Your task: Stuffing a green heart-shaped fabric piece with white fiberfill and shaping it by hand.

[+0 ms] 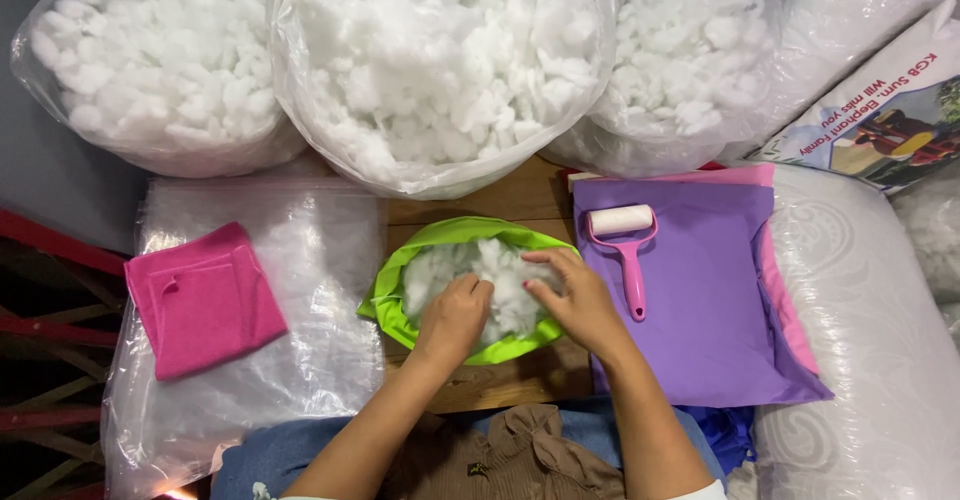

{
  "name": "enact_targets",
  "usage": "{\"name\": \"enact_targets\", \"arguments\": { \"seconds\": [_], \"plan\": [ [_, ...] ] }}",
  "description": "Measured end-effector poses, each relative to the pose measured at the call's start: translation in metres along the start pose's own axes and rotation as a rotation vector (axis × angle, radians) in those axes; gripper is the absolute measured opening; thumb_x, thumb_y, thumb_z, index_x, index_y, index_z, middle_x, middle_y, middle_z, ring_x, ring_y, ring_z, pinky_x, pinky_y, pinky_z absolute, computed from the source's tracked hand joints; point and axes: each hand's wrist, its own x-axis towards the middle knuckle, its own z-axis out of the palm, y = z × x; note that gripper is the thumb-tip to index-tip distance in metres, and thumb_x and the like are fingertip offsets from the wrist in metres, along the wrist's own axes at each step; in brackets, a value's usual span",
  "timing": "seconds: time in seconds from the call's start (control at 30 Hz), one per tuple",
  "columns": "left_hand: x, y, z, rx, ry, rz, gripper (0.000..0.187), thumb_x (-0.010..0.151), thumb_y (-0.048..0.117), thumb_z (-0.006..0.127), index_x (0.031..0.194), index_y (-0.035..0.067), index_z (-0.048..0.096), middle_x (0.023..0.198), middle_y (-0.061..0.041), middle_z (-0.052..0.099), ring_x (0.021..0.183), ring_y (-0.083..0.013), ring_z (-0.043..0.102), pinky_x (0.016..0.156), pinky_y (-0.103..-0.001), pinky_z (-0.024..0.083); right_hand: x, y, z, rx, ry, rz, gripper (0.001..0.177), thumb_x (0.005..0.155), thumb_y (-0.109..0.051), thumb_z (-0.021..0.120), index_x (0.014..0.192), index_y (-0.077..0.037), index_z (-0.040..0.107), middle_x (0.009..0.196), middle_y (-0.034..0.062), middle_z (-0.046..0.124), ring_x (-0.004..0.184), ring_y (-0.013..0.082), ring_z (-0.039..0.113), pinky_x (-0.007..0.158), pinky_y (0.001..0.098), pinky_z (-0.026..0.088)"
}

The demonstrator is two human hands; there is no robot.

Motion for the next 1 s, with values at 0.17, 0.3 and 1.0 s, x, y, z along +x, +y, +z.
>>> {"name": "enact_targets", "arguments": {
  "seconds": [0.17, 0.3, 1.0],
  "plan": [
    [0.003, -0.011, -0.007, -0.101, -0.092, -0.054, 0.013, 0.084, 0.013, 0.067, 0.076, 0.017, 0.058, 0.070, -0.001, 0.057, 0.064, -0.0222, 0.068, 0.054, -0.031, 0.054, 0.003, 0.041, 0.050, -0.422, -0.174, -0.023, 0.035, 0.085, -0.016, 0.075, 0.118, -0.024, 0.066, 0.124, 0.0094, 0.060, 0.115, 0.0363, 0.063, 0.096, 0.0477, 0.055],
    [0.013, -0.019, -0.050, -0.283, -0.262, -0.177, 0.007, 0.087, 0.011, 0.067, 0.082, 0.011, 0.061, 0.075, -0.009, 0.061, 0.072, -0.0317, 0.070, 0.061, -0.041, 0.057, 0.006, 0.030, 0.018, -0.220, -0.063, 0.089, 0.018, 0.084, -0.011, 0.072, 0.100, -0.021, 0.072, 0.095, 0.0071, 0.072, 0.100, 0.0344, 0.071, 0.088, 0.0459, 0.057],
    [0.013, 0.005, -0.057, -0.053, -0.450, -0.286, 0.071, 0.098, 0.052, 0.053, 0.156, 0.015, 0.038, 0.159, -0.027, 0.030, 0.150, -0.0514, 0.021, 0.116, -0.061, 0.026, 0.001, 0.017, 0.075, -0.683, -0.188, -0.081, 0.072, 0.095, -0.039, 0.063, 0.159, -0.027, 0.034, 0.160, 0.0281, 0.026, 0.147, 0.0513, 0.030, 0.117, 0.0632, 0.029]
  ]
}}
